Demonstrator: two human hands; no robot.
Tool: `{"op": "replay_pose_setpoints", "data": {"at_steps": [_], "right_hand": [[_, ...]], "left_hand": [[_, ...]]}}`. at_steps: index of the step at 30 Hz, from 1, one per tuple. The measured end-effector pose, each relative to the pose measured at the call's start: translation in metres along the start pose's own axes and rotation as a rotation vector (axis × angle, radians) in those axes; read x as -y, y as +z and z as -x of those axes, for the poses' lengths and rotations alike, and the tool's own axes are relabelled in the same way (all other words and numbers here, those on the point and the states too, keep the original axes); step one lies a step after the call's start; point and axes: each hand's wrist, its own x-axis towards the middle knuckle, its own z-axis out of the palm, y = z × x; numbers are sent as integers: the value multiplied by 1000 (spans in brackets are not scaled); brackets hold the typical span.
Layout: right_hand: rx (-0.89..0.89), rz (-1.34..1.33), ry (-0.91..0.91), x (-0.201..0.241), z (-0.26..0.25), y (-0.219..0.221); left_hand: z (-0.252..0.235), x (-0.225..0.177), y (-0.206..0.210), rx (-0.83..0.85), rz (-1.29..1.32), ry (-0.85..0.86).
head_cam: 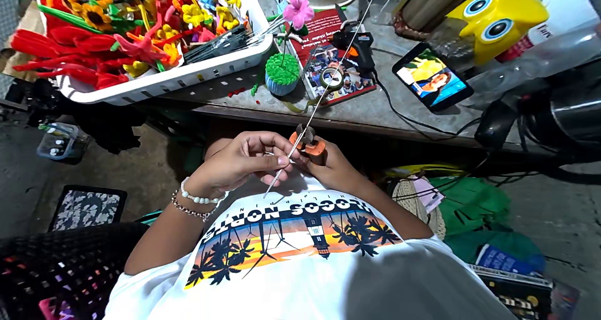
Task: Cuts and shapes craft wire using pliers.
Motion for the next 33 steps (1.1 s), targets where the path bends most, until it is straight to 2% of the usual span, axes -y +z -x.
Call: {"op": "replay_pose_setpoints", "data": {"at_steps": [6,20,28,33], "right_hand": [[1,101,-11,-2,-3,-6],[-31,109,-124,-18,-7,-7],[-60,87,-94,-36,-15,-16],[-35,-13,-52,-50,-30,-21]], "left_hand": [[-1,0,-2,13,30,2],[-9,4,-10,19,61,-39],[-33,9,-24,43,82,-72],[-45,16,-37,-35,150,-130]]}}
